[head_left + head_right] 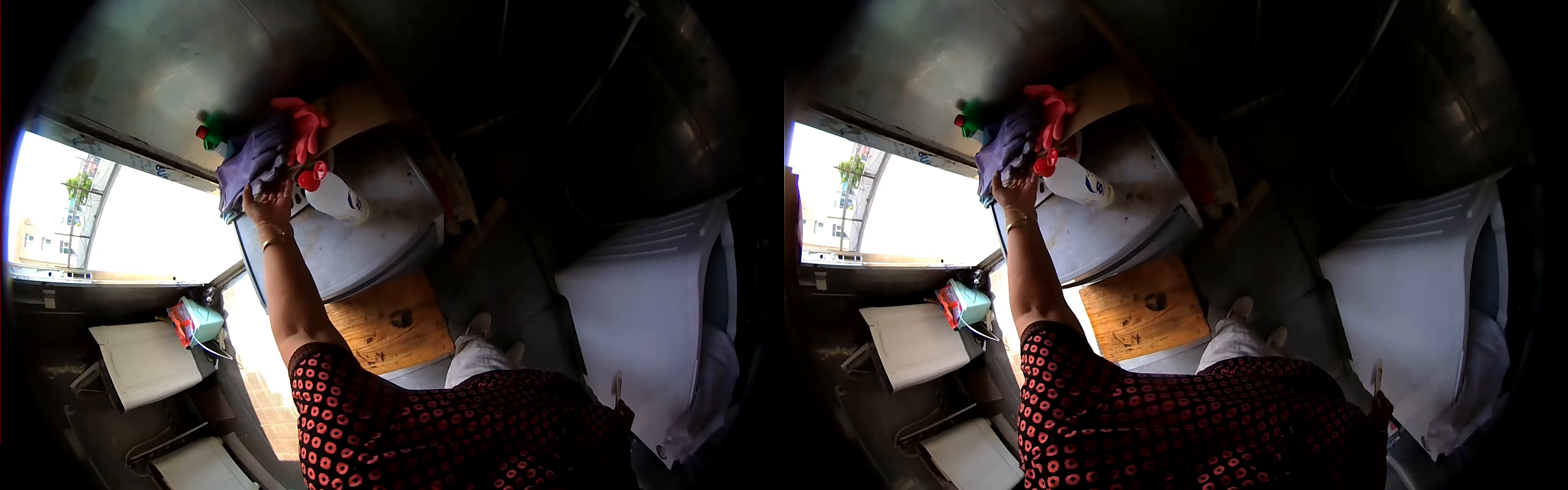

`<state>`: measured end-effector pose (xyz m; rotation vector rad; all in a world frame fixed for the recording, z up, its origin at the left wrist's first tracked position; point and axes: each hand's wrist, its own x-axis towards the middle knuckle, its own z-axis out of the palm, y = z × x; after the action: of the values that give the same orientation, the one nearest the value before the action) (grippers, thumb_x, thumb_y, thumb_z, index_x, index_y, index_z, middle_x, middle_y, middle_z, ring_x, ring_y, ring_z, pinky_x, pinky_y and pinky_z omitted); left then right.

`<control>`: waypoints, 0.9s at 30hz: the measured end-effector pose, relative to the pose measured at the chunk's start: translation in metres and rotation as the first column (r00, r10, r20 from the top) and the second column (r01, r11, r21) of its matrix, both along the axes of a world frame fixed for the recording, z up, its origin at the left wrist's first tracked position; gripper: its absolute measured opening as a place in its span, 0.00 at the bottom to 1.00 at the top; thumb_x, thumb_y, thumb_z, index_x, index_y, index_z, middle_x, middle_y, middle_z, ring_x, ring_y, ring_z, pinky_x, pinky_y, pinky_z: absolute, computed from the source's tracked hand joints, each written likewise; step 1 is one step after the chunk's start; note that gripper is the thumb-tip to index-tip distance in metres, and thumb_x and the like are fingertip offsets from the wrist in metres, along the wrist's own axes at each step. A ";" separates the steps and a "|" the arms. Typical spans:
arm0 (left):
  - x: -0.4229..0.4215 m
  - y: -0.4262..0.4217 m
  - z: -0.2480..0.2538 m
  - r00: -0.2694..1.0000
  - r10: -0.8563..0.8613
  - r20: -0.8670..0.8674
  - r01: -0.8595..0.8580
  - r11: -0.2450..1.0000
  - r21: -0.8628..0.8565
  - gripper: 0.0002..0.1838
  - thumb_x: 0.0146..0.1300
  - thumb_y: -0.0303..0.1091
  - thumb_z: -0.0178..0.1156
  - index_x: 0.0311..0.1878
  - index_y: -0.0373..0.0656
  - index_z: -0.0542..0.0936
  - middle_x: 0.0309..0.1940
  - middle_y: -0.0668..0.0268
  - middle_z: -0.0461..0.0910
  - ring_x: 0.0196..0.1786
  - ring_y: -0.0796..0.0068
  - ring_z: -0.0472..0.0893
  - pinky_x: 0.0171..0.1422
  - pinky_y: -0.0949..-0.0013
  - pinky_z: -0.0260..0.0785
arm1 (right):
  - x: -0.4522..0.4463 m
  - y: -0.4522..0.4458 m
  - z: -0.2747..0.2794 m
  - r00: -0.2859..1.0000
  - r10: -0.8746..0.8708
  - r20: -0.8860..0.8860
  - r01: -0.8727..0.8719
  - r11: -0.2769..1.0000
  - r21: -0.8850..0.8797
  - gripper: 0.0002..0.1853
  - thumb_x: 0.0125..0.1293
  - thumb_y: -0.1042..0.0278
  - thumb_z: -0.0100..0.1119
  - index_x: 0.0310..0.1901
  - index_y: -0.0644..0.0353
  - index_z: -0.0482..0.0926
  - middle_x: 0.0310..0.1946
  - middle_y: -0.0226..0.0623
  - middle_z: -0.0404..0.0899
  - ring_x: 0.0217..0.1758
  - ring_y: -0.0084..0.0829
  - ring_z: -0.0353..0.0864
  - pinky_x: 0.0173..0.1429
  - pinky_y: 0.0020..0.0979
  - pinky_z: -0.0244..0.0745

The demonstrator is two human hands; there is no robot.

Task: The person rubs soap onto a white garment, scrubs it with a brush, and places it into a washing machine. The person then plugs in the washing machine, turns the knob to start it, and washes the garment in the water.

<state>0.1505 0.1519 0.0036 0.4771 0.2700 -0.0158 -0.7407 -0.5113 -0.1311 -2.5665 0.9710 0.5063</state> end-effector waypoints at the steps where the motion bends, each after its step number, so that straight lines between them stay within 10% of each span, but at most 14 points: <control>1: -0.002 -0.006 0.018 1.000 0.019 0.010 -0.019 1.000 0.010 0.42 0.55 0.52 0.52 0.64 0.32 0.53 0.65 0.47 0.55 0.67 0.49 0.57 0.68 0.48 0.52 | 0.037 0.019 0.028 0.916 -0.395 -0.074 0.402 0.899 0.172 0.18 0.62 0.61 0.54 0.51 0.60 0.76 0.37 0.43 0.80 0.36 0.35 0.79 0.36 0.31 0.76; 3: 0.005 -0.001 0.033 1.000 0.003 0.008 -0.003 0.996 0.092 0.40 0.56 0.52 0.50 0.64 0.31 0.54 0.64 0.45 0.56 0.66 0.47 0.59 0.67 0.49 0.53 | 0.065 0.034 0.047 0.713 -0.683 -0.160 0.701 0.684 0.202 0.19 0.62 0.60 0.54 0.51 0.60 0.76 0.34 0.43 0.81 0.32 0.33 0.78 0.33 0.31 0.75; 5: 0.007 0.001 0.041 1.000 -0.013 0.011 0.012 0.996 0.089 0.38 0.57 0.50 0.48 0.64 0.31 0.54 0.64 0.45 0.57 0.66 0.47 0.59 0.68 0.49 0.51 | 0.050 0.028 0.019 0.915 -0.340 0.219 0.327 0.940 0.092 0.17 0.61 0.58 0.54 0.42 0.65 0.78 0.20 0.36 0.75 0.19 0.30 0.70 0.27 0.31 0.70; 14: 0.016 0.001 0.068 0.983 0.044 -0.178 0.029 0.922 0.387 0.29 0.59 0.43 0.41 0.60 0.32 0.63 0.58 0.49 0.67 0.65 0.55 0.61 0.69 0.47 0.41 | 0.112 0.051 0.072 0.814 -0.580 0.023 0.552 0.787 0.276 0.18 0.61 0.67 0.51 0.48 0.72 0.75 0.34 0.37 0.79 0.34 0.21 0.73 0.37 0.25 0.69; 19: 0.034 0.020 0.022 0.999 0.040 0.025 -0.046 0.713 0.700 0.21 0.61 0.33 0.43 0.57 0.35 0.68 0.54 0.55 0.73 0.61 0.61 0.67 0.67 0.53 0.48 | 0.079 0.036 0.058 0.888 -0.459 0.017 0.441 0.862 0.251 0.17 0.58 0.70 0.49 0.48 0.70 0.75 0.31 0.35 0.78 0.33 0.21 0.73 0.37 0.25 0.69; 23: 0.053 0.023 -0.004 0.990 0.142 0.008 -0.124 0.834 0.538 0.18 0.63 0.29 0.41 0.56 0.36 0.68 0.56 0.58 0.72 0.59 0.65 0.68 0.65 0.49 0.52 | 0.062 0.043 0.037 0.828 -0.519 0.211 0.472 0.849 0.236 0.18 0.56 0.71 0.47 0.47 0.70 0.74 0.31 0.33 0.77 0.34 0.21 0.72 0.39 0.25 0.67; 25: 0.069 0.045 -0.038 0.984 -0.085 0.153 -0.063 0.641 0.765 0.18 0.62 0.29 0.46 0.56 0.38 0.69 0.58 0.62 0.70 0.60 0.64 0.68 0.62 0.58 0.60 | 0.113 0.066 0.079 0.817 -0.564 0.119 0.455 0.758 0.467 0.18 0.56 0.71 0.44 0.46 0.70 0.74 0.33 0.33 0.77 0.36 0.22 0.72 0.41 0.26 0.68; 26: 0.055 0.029 -0.020 0.986 -0.139 0.093 -0.080 0.096 0.992 0.16 0.61 0.31 0.51 0.53 0.42 0.73 0.58 0.63 0.69 0.59 0.63 0.68 0.57 0.65 0.65 | 0.105 0.064 0.071 0.839 -0.524 0.144 0.434 0.806 0.403 0.17 0.56 0.71 0.45 0.45 0.70 0.75 0.31 0.33 0.76 0.34 0.22 0.71 0.39 0.26 0.67; 27: 0.045 0.022 -0.007 0.985 -0.145 0.091 -0.078 0.094 0.992 0.16 0.61 0.31 0.51 0.53 0.42 0.73 0.58 0.63 0.69 0.59 0.63 0.68 0.57 0.65 0.65 | 0.098 0.061 0.065 0.861 -0.481 0.163 0.410 0.848 0.336 0.16 0.57 0.70 0.46 0.44 0.69 0.75 0.28 0.33 0.74 0.32 0.22 0.70 0.37 0.27 0.66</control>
<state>0.1959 0.1737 -0.0038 1.9431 0.0428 0.1925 -0.6428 -0.4507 -0.0665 -1.9885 1.2521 0.1775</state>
